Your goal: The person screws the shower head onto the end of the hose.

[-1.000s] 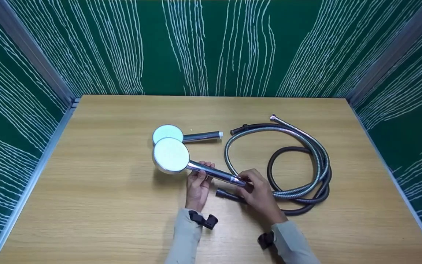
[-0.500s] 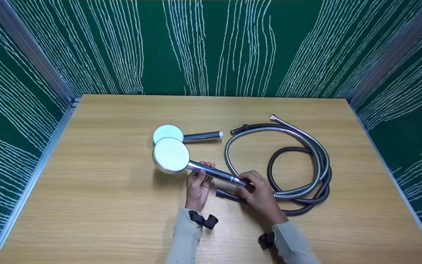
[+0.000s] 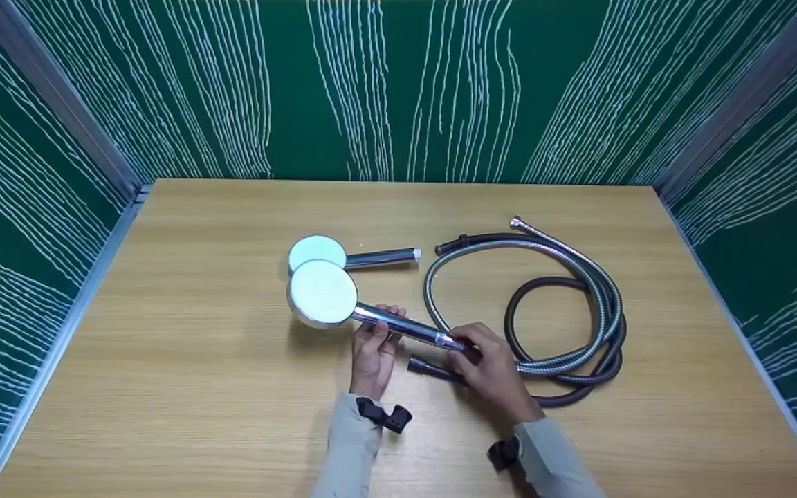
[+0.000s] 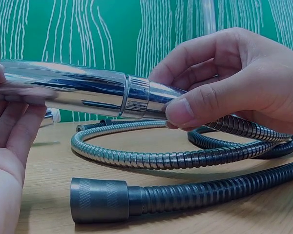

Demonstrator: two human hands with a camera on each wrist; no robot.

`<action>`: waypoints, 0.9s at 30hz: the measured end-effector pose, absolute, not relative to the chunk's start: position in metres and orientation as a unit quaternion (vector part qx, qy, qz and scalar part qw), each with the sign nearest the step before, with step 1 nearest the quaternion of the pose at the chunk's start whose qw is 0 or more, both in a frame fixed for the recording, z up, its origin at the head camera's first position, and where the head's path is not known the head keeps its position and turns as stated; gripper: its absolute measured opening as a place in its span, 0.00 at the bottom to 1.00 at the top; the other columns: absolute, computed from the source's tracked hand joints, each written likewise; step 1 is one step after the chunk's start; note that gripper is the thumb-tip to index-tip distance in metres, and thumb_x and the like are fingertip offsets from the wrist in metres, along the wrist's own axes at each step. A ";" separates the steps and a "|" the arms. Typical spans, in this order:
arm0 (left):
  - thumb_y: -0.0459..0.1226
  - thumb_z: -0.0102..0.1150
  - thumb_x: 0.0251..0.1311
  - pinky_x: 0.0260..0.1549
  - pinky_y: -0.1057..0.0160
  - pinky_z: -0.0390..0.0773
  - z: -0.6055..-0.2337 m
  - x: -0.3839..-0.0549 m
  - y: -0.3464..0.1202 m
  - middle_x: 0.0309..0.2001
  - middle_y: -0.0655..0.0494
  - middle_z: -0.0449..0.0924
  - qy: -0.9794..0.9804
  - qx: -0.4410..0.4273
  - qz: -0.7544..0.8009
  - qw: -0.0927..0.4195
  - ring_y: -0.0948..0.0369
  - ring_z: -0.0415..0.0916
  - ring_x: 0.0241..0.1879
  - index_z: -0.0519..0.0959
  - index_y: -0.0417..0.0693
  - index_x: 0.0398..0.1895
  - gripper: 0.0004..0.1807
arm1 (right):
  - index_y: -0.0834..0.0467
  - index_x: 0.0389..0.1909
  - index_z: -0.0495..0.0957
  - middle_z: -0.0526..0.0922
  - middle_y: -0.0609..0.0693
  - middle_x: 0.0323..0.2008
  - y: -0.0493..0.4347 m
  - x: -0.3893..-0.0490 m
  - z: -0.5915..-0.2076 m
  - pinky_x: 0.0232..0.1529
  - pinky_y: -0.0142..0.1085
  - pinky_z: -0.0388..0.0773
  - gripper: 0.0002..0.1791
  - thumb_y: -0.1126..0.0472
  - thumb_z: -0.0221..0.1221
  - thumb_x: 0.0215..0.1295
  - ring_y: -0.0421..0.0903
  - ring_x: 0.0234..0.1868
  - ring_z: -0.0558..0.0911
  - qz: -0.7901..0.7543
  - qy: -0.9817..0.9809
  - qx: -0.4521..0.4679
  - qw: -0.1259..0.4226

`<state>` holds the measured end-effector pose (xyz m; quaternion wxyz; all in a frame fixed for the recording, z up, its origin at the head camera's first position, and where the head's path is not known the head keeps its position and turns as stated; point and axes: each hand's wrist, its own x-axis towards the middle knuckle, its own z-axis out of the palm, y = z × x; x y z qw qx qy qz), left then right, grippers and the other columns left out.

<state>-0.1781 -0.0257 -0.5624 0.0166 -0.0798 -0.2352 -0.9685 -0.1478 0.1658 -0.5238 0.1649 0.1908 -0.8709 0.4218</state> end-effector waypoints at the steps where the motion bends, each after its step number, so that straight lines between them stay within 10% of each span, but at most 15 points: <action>1: 0.33 0.60 0.58 0.60 0.60 0.78 -0.563 -0.178 -0.026 0.40 0.54 0.84 -0.235 -0.082 -0.969 0.017 0.59 0.82 0.47 0.79 0.45 0.42 0.09 | 0.57 0.40 0.80 0.83 0.48 0.38 0.166 -0.148 -0.524 0.41 0.34 0.84 0.15 0.72 0.68 0.50 0.40 0.40 0.81 0.422 -0.871 0.191 0.164; 27: 0.33 0.57 0.60 0.58 0.62 0.79 -0.562 -0.178 -0.025 0.41 0.54 0.85 -0.237 -0.094 -0.967 0.023 0.59 0.82 0.47 0.80 0.47 0.42 0.08 | 0.57 0.39 0.79 0.81 0.46 0.39 0.164 -0.149 -0.525 0.45 0.32 0.84 0.17 0.74 0.69 0.48 0.41 0.41 0.81 0.420 -0.869 0.193 0.175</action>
